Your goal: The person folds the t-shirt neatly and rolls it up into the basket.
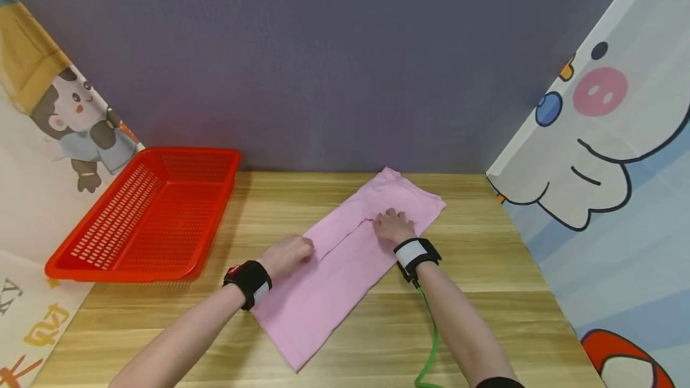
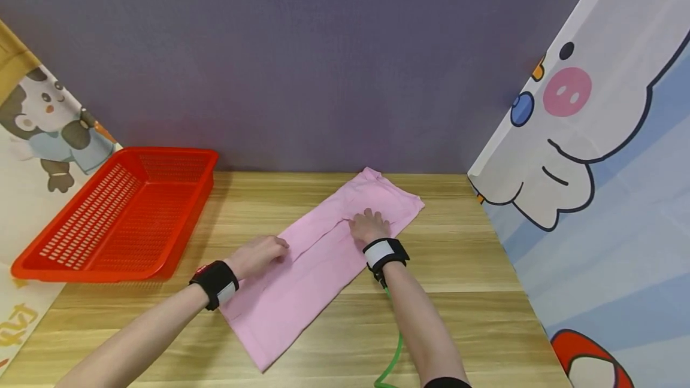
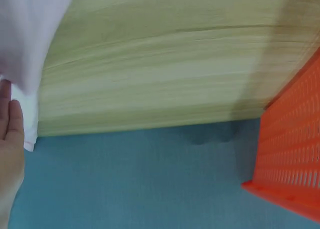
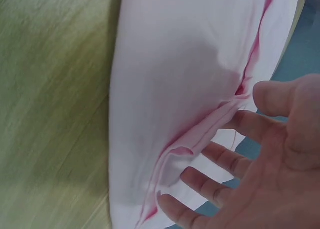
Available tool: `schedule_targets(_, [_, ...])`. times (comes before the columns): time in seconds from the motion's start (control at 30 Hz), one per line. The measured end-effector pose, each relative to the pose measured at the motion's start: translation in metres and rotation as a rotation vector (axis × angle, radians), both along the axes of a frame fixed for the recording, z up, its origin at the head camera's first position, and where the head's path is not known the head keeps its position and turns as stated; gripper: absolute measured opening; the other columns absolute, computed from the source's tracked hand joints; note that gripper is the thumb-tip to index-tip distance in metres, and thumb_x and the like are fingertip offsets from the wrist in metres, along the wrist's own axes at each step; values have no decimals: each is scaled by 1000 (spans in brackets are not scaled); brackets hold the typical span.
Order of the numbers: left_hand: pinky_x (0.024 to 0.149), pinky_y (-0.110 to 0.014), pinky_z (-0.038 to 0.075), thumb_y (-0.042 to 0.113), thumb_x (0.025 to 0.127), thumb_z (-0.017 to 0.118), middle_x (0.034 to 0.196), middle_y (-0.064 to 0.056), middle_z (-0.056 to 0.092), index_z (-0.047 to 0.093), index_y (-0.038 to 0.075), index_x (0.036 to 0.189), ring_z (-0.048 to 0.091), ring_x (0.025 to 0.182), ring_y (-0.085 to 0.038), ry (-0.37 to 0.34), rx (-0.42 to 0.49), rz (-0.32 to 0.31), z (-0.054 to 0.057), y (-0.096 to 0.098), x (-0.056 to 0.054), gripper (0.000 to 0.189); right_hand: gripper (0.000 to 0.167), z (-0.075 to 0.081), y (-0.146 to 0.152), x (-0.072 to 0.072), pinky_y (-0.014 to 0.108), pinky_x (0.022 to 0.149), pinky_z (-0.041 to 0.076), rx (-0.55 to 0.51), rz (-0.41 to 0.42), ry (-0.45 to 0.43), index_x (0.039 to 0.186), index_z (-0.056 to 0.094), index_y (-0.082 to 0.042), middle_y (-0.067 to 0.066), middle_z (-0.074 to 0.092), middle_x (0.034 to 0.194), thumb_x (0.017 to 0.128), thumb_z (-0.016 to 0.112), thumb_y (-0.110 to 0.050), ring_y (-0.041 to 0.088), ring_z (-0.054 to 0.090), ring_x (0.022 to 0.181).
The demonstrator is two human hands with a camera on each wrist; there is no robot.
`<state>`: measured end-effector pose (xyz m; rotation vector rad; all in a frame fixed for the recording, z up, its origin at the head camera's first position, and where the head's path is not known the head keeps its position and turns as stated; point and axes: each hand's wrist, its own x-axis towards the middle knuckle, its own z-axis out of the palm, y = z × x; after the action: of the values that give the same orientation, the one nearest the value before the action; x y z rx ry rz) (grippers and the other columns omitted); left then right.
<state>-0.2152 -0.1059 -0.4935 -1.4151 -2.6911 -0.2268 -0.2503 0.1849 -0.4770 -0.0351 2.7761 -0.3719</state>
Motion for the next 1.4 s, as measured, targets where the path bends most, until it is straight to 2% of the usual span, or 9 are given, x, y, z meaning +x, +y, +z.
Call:
schedule_targets(0.13, [62,-19,37,-12,79,65,69,2,52,68,10,76,44,65,-7,-81,30,-27,4,0,-2,22,48,-1,-1,-3,71,113,29,-5,27,-17,148,46,-10,17,37,158,107,32,-31,46,31,146])
schedule_targets(0.3, [75,-25,53,-9,77,75,88,-5,66,76,8,95,61,78,-14,-151,28,-83,7,-3,-5,24,45,-4,0,-8,64,113,35,-3,113,15,142,51,-4,18,46,151,107,31,-25,42,41,142])
schedule_targets(0.43, [96,-36,55,1,77,82,117,-9,69,74,7,111,67,107,-23,-158,-21,-112,6,-5,-8,35,35,-12,1,-16,50,108,43,24,269,83,123,58,3,21,58,125,106,34,-17,37,55,123])
schedule_targets(0.63, [113,-47,44,17,76,86,146,-15,56,64,6,133,51,138,-33,-173,-123,-94,5,-4,-10,62,26,-32,4,-30,46,94,45,-3,441,218,98,57,4,18,56,96,103,35,-10,31,54,93])
schedule_targets(0.73, [117,-50,37,27,75,86,155,-15,47,56,4,142,41,146,-35,-203,-183,-87,6,-2,-9,77,27,-33,2,-31,48,95,45,-40,444,225,97,57,4,20,55,97,103,35,-10,34,56,93])
schedule_targets(0.83, [121,-52,31,36,75,84,160,-15,40,49,4,147,35,150,-35,-232,-243,-66,6,-1,-9,87,33,-25,-5,-28,52,107,41,-42,397,158,113,58,8,27,58,116,105,33,-13,42,57,113])
schedule_targets(0.93, [123,-53,26,45,75,81,162,-14,36,44,5,151,31,152,-34,-231,-286,-58,6,1,-8,93,43,-15,-13,-22,59,118,31,-29,300,68,137,50,7,28,47,146,107,31,-18,46,41,141])
schedule_targets(1.03, [124,-52,25,53,74,79,163,-14,35,42,6,152,32,152,-33,-190,-316,-69,7,2,-7,98,49,-8,-20,-18,63,121,23,-6,207,12,151,40,-2,20,33,162,108,30,-24,47,22,152])
schedule_targets(1.4, [126,-42,23,65,69,77,166,-15,27,33,1,155,26,155,-29,-167,-404,-65,6,15,-3,116,52,-9,-29,-21,60,125,14,54,208,-43,157,32,-9,10,24,168,110,28,-30,38,14,157])
